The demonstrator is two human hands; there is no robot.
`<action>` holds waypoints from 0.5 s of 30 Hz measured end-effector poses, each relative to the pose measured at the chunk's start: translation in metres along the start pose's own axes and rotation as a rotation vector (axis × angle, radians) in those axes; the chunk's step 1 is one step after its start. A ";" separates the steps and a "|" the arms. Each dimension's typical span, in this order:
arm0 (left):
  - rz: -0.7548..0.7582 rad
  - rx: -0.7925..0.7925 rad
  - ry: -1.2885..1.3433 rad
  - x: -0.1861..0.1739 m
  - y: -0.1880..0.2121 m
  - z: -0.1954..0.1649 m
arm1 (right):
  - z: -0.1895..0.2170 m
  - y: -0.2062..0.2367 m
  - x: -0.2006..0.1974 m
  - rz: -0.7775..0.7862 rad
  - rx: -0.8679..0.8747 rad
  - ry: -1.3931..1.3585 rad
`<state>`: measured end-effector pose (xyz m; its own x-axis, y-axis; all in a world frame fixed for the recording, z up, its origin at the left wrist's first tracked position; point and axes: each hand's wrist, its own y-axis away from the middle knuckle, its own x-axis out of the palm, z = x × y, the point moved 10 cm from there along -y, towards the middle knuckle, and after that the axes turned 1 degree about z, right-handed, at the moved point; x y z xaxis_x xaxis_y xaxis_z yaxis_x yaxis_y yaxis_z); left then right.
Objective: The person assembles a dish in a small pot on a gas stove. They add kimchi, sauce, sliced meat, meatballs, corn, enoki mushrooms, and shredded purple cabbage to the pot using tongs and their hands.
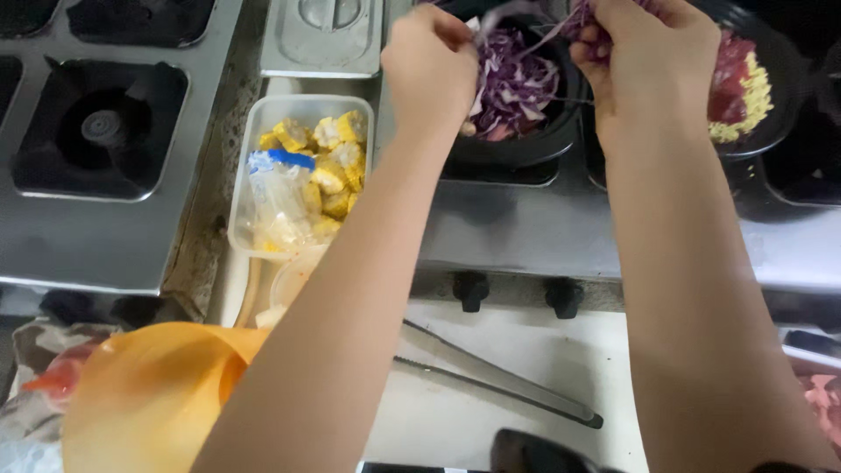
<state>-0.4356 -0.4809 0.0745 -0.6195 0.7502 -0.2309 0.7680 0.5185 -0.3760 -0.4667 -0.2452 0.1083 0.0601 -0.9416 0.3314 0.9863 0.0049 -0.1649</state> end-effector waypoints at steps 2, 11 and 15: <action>0.197 0.039 -0.103 0.024 -0.002 -0.002 | 0.007 0.001 -0.004 -0.017 -0.006 0.038; 0.713 0.325 -0.686 0.108 0.023 -0.001 | 0.005 0.007 -0.008 -0.025 0.018 0.077; 0.717 0.275 -0.585 0.100 0.015 0.003 | 0.004 0.010 -0.009 -0.018 0.016 0.115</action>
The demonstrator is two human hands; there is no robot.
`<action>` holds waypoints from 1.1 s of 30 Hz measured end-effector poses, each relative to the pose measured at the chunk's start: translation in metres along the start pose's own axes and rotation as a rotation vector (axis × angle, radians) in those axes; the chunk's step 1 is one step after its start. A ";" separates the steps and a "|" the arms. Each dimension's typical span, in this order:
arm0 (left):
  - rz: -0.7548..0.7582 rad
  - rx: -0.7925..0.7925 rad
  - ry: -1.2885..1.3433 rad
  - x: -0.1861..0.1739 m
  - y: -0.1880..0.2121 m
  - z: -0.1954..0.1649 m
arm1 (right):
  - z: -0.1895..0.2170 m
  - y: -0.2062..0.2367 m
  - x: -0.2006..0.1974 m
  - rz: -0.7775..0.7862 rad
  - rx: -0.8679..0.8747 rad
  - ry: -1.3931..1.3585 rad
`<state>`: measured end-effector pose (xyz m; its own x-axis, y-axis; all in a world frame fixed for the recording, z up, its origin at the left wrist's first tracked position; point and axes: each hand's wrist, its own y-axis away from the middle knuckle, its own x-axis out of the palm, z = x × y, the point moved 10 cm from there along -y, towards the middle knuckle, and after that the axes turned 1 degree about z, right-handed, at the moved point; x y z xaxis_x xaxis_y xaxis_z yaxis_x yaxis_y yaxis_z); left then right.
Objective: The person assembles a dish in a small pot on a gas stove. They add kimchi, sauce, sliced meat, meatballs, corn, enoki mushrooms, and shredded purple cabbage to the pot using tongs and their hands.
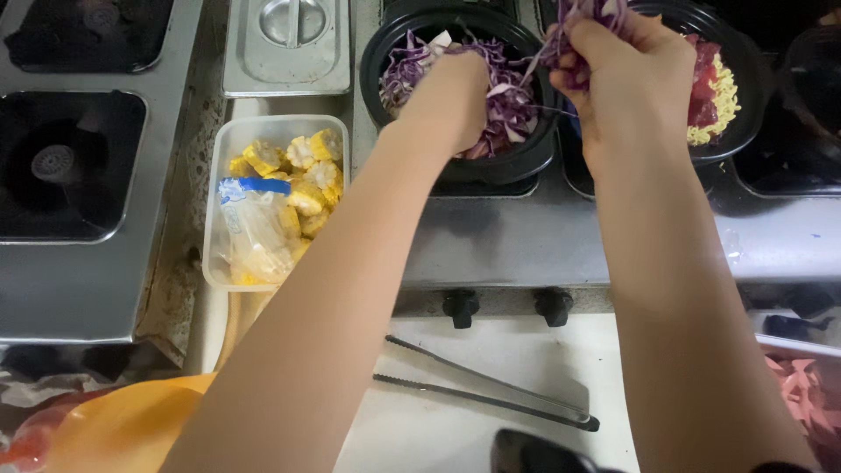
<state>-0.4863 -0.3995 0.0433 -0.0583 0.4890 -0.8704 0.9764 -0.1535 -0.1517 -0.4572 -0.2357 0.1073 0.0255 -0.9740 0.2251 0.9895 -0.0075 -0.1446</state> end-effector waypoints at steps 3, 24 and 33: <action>-0.434 0.041 0.316 -0.048 0.020 0.006 | -0.007 0.004 -0.003 -0.049 0.045 0.008; 0.011 -0.474 2.152 0.133 0.151 -0.350 | 0.106 0.209 -0.252 -0.143 0.142 -0.162; 0.353 -0.473 2.322 0.289 0.198 -0.611 | 0.164 0.324 -0.510 -0.357 0.034 -0.161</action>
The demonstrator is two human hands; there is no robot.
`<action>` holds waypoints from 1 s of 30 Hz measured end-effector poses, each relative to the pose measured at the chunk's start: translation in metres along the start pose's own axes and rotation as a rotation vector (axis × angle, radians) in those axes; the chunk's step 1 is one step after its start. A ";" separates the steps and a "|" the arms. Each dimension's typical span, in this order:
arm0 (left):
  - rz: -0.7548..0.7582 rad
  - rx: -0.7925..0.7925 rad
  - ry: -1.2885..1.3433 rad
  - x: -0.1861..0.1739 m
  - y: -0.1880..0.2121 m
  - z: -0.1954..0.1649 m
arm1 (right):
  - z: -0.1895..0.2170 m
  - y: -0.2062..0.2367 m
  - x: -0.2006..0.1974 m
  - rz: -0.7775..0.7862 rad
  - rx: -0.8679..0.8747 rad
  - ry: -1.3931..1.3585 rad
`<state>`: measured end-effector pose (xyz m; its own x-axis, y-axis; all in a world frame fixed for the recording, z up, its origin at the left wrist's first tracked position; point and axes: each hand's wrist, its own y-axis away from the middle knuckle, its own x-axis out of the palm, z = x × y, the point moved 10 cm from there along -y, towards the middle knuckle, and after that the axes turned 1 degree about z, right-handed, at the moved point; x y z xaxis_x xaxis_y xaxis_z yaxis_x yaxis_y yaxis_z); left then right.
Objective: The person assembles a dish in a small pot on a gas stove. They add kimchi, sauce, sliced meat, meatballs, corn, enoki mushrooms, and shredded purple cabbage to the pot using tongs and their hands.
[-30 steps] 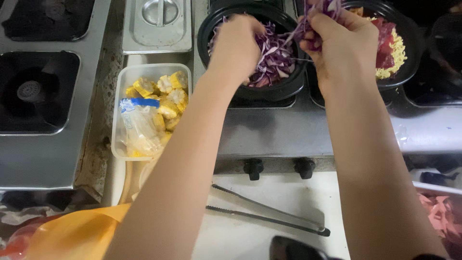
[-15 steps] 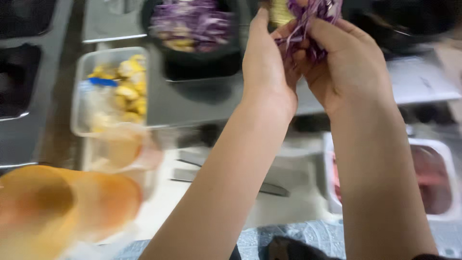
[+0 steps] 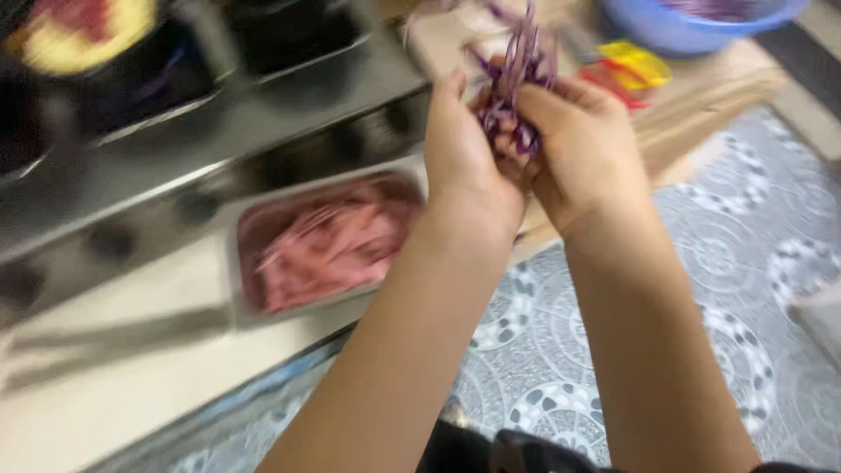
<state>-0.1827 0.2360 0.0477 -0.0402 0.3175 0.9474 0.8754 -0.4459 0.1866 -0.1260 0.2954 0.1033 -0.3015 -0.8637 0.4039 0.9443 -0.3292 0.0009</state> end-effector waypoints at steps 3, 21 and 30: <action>-0.056 -0.107 -0.054 0.006 -0.020 0.073 | 0.016 -0.006 -0.070 -0.067 -0.036 -0.066; -0.353 -0.287 -0.402 0.082 -0.331 0.284 | 0.125 -0.308 -0.366 -0.347 -0.292 0.260; -0.449 -0.123 -0.311 0.060 -0.381 0.258 | 0.082 -0.392 -0.374 -0.017 -0.497 1.055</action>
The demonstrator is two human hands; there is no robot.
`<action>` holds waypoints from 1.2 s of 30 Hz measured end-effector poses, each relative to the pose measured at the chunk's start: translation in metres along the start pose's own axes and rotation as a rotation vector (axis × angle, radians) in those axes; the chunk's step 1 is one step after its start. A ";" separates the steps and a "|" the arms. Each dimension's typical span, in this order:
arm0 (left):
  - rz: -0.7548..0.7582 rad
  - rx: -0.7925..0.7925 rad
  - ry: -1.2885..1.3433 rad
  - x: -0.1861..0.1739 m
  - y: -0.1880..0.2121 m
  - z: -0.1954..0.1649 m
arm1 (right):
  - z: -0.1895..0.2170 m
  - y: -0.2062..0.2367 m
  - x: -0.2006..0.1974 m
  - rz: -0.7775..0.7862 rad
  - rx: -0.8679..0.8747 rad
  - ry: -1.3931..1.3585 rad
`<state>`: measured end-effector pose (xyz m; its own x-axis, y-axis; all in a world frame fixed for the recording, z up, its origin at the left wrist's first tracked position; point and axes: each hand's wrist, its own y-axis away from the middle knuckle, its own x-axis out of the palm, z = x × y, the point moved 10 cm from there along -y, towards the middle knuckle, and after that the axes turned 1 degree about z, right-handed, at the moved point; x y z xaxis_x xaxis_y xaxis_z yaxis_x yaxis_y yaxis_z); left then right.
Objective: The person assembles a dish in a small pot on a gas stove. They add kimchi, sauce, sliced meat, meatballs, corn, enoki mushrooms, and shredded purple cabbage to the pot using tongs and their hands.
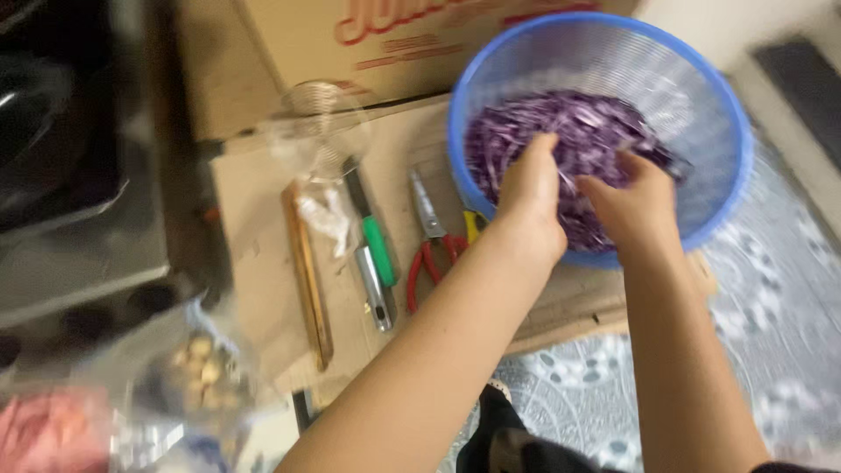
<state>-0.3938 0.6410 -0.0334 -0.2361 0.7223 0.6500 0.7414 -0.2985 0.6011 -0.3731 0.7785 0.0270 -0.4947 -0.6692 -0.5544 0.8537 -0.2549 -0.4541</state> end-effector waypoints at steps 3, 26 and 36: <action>-0.056 0.065 0.076 -0.004 0.000 -0.014 | 0.002 -0.005 0.005 -0.122 0.094 -0.111; -0.660 1.033 0.344 -0.422 0.442 -0.193 | 0.500 0.265 0.277 0.787 -0.315 -1.006; -0.917 1.024 0.408 -0.647 0.591 -0.222 | 0.685 0.456 0.407 1.151 -0.287 -0.864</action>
<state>0.0576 -0.1415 0.0046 -0.9007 0.1317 0.4140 0.3077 0.8660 0.3941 -0.0740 -0.0878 0.0719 0.7593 -0.6295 -0.1649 0.5890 0.7725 -0.2372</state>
